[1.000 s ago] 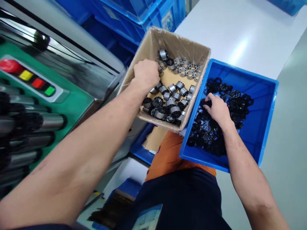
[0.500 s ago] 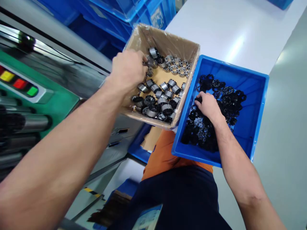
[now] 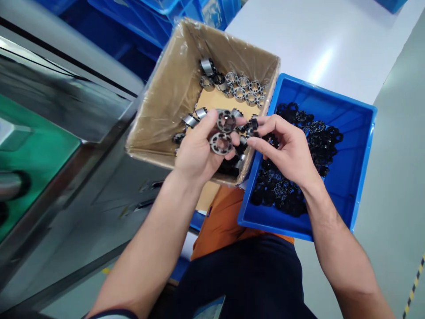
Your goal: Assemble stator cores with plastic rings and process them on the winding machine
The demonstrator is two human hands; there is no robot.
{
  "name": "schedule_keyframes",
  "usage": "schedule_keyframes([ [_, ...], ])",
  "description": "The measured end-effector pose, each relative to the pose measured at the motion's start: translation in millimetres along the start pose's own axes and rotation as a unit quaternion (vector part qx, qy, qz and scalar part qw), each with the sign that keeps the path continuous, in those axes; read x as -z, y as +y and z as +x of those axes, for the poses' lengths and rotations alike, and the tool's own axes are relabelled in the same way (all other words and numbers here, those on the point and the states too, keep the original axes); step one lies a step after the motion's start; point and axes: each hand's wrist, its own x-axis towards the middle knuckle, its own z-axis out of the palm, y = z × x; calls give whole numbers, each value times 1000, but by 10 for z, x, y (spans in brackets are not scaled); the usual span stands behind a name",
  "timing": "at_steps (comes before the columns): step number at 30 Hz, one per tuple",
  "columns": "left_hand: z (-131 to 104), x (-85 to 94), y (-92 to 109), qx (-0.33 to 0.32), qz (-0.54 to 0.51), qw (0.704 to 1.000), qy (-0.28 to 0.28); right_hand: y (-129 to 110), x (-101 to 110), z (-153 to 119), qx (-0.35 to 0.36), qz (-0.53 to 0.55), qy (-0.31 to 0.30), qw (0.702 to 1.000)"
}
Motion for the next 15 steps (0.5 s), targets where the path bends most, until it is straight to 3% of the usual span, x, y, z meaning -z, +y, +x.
schedule_keyframes([
  [3,-49,-49,-58,4,-40,999,10,-117,-42,-33,18,-15,1,1000],
  [7,-161,-139,-7,-32,-11,998,-46,-211,-83,-80,2,-73,11,997],
  [10,-232,-153,7,-50,13,995,-81,-206,-153,-122,15,-117,50,992],
  [15,-277,-111,-33,-2,-4,994,-110,-217,-252,-155,61,-131,124,982],
])
